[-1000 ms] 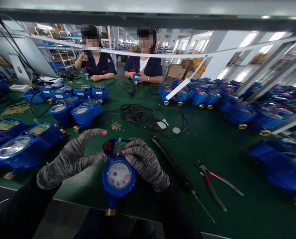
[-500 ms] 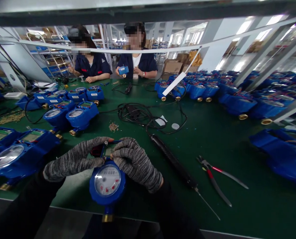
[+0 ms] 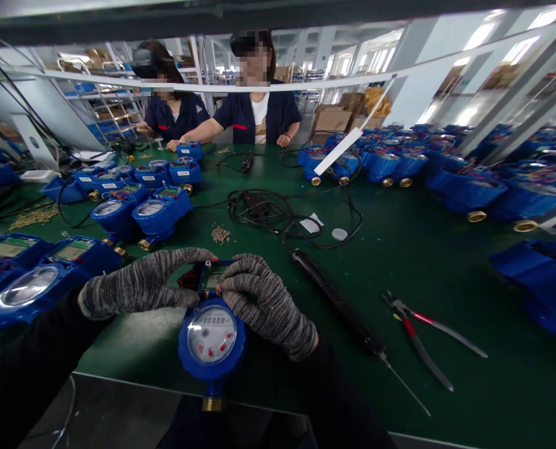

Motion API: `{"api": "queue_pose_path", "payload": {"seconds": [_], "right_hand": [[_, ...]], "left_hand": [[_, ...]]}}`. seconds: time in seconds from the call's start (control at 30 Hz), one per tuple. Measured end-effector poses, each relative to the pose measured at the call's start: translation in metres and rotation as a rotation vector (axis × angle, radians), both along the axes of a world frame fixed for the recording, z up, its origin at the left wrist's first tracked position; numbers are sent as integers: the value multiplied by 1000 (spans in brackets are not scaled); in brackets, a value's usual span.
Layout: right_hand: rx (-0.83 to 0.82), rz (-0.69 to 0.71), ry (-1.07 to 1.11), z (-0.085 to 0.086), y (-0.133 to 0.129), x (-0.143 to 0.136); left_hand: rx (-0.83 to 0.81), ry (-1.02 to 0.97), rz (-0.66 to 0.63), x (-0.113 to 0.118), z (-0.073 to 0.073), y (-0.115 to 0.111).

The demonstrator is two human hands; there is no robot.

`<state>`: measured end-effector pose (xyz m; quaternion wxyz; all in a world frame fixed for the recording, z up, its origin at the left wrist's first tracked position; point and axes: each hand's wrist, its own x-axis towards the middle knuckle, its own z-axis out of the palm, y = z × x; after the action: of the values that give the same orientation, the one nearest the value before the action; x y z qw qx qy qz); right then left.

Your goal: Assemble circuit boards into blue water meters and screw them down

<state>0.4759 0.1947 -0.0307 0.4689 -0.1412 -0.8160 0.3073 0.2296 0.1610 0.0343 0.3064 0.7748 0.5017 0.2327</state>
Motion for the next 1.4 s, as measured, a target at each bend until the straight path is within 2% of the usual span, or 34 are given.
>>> {"api": "queue_pose_path", "payload": {"seconds": [0.2, 0.3, 0.4, 0.53, 0.6, 0.67, 0.73, 0.83, 0.93, 1.0, 1.13, 1.4], "right_hand": [[-21, -11, -14, 0, -1, 1], [-38, -14, -30, 1, -1, 1], [-42, -21, -42, 0, -1, 2], [-28, -28, -11, -2, 0, 3], [1, -16, 6, -2, 0, 1], [28, -17, -4, 0, 1, -3], [59, -24, -17, 1, 1, -6], [84, -20, -15, 2, 2, -7], [75, -19, -19, 2, 2, -4], [66, -21, -29, 1, 2, -2], [53, -18, -16, 0, 2, -1], [119, -99, -37, -2, -11, 4]], "left_hand": [[375, 367, -138, 12, 12, -1], [430, 504, -194, 21, 19, 1], [390, 560, -175, 29, 22, 3], [278, 435, -57, 33, 15, 3], [268, 350, 1, 27, 8, 1], [287, 290, 0, 15, 0, -4], [334, 236, -25, 1, -7, -13], [589, 129, 20, -10, -16, -29], [826, 111, -45, -4, -20, -40], [878, 128, -132, 5, -22, -40], [894, 127, -202, 18, -24, -34], [876, 90, -142, 19, -36, -36]]}}
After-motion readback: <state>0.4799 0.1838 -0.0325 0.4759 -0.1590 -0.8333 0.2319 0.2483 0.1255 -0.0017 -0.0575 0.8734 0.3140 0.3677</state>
